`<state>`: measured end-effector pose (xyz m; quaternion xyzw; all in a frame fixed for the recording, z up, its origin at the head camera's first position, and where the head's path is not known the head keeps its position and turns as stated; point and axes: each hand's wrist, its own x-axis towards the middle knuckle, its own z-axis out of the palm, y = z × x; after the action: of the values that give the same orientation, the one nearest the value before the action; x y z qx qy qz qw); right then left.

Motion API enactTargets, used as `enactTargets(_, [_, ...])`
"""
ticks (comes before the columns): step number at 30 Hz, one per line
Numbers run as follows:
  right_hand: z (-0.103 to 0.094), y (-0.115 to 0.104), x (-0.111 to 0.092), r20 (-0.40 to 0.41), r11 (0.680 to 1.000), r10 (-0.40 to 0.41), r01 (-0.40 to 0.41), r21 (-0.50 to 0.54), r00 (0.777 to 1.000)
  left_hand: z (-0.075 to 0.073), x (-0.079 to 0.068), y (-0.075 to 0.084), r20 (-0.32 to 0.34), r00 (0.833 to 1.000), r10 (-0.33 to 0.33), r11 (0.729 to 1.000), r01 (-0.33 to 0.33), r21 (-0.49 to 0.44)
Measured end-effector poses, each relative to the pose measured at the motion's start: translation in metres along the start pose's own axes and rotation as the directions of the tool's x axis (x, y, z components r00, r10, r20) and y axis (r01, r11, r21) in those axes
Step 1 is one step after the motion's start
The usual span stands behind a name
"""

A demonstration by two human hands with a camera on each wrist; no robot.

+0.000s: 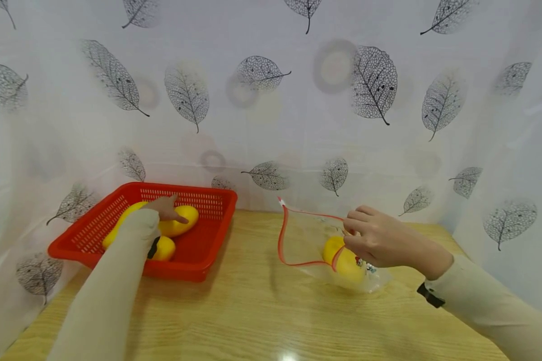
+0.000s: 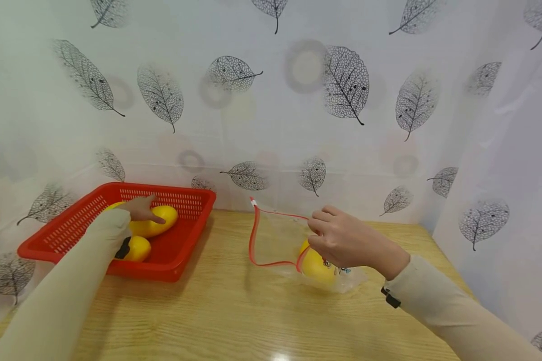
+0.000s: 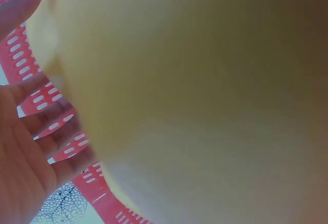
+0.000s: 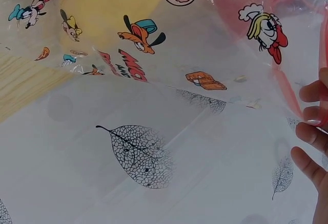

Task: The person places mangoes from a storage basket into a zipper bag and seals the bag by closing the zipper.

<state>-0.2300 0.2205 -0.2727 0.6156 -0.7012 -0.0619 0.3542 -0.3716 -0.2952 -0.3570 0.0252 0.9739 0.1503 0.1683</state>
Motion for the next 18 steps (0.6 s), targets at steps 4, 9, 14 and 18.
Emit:
enactTargets(4, [0.0001, -0.0005, 0.001, 0.004, 1.0, 0.0, 0.0, 0.002, 1.0, 0.0038, -0.0015, -0.0017, 0.0, 1.0, 0.006, 1.0, -0.006, 0.011])
enactTargets(9, [0.0007, -0.0009, 0.0018, 0.0, 1.0, -0.004, 0.004, 0.002, 1.0, 0.0068, -0.003, -0.0048, 0.002, 1.0, -0.006, 1.0, 0.006, 0.02])
enactTargets(14, [0.0018, -0.0005, 0.0025, -0.006, 1.0, -0.006, 0.006, 0.003, 1.0, 0.0085, -0.0009, -0.0084, 0.004, 1.0, -0.003, 1.0, 0.003, 0.03])
enactTargets(18, [0.0028, -0.0002, 0.0028, -0.004, 1.0, -0.009, 0.009, 0.005, 1.0, 0.0097, -0.0013, -0.0095, 0.025, 1.0, -0.016, 1.0, 0.017, -0.017])
